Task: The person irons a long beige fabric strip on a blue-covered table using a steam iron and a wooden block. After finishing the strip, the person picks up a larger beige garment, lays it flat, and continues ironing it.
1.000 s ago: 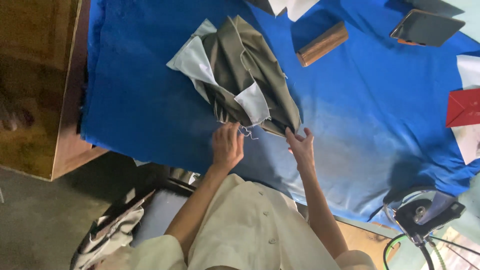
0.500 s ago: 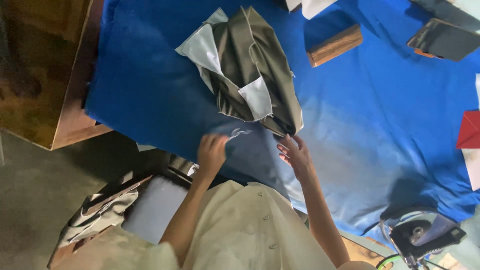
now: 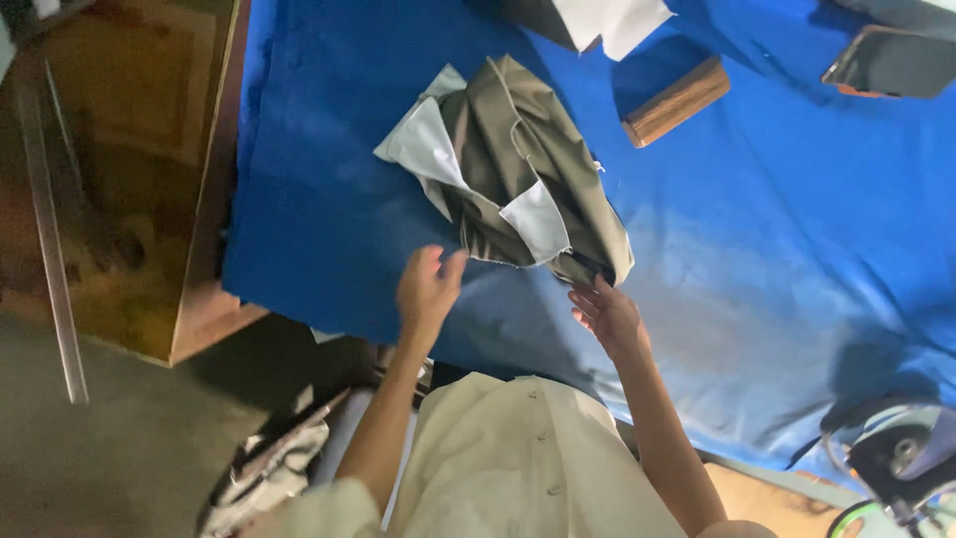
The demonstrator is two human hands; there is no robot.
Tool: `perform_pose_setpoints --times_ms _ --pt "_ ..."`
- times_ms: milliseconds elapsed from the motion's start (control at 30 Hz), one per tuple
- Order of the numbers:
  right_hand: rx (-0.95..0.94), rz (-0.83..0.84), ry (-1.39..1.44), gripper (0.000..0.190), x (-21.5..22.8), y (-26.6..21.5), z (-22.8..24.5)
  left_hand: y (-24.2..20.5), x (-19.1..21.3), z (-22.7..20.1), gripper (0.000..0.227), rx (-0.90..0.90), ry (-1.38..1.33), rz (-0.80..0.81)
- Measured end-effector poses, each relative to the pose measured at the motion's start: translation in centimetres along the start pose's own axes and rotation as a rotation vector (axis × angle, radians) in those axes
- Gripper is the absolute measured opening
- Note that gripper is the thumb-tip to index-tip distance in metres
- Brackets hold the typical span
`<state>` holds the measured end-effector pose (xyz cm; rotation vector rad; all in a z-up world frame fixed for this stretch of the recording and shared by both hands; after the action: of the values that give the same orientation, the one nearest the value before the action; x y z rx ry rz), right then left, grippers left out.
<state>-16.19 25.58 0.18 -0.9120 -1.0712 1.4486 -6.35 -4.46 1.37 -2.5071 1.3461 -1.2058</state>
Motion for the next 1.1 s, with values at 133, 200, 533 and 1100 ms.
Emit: perform_pose_setpoints --times_ms 133,200,533,1100 --pt "0.151 -0.109 0.465 0.036 1.2 2.8 -1.5 6.9 -4.9 1.1 0.033 -0.194 -0.056 0.083" --pt "0.214 -0.126 0.723 0.029 3.1 2.8 -0.7 7.8 -2.0 -1.2 0.02 -0.244 -0.158 0.188" --pt "0.717 -0.63 0.088 0.018 17.5 -13.9 8.9 17.2 26.0 -3.3 0.025 -0.952 0.936 -0.56" --pt "0.586 -0.579 -0.921 0.048 16.0 -4.6 -5.0 11.6 22.7 3.2 0.006 -1.105 0.753 -0.344"
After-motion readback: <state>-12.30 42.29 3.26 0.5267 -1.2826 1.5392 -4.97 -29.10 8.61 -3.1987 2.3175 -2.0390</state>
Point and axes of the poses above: each hand's wrist, its own y-axis towards the middle knuckle, its own x-axis out of the back of the hand, z = x × y, the point moved 6 cm from there along y, towards the middle knuckle, and after that the axes turned 9 degrees about -y, right-handed, at the moved point
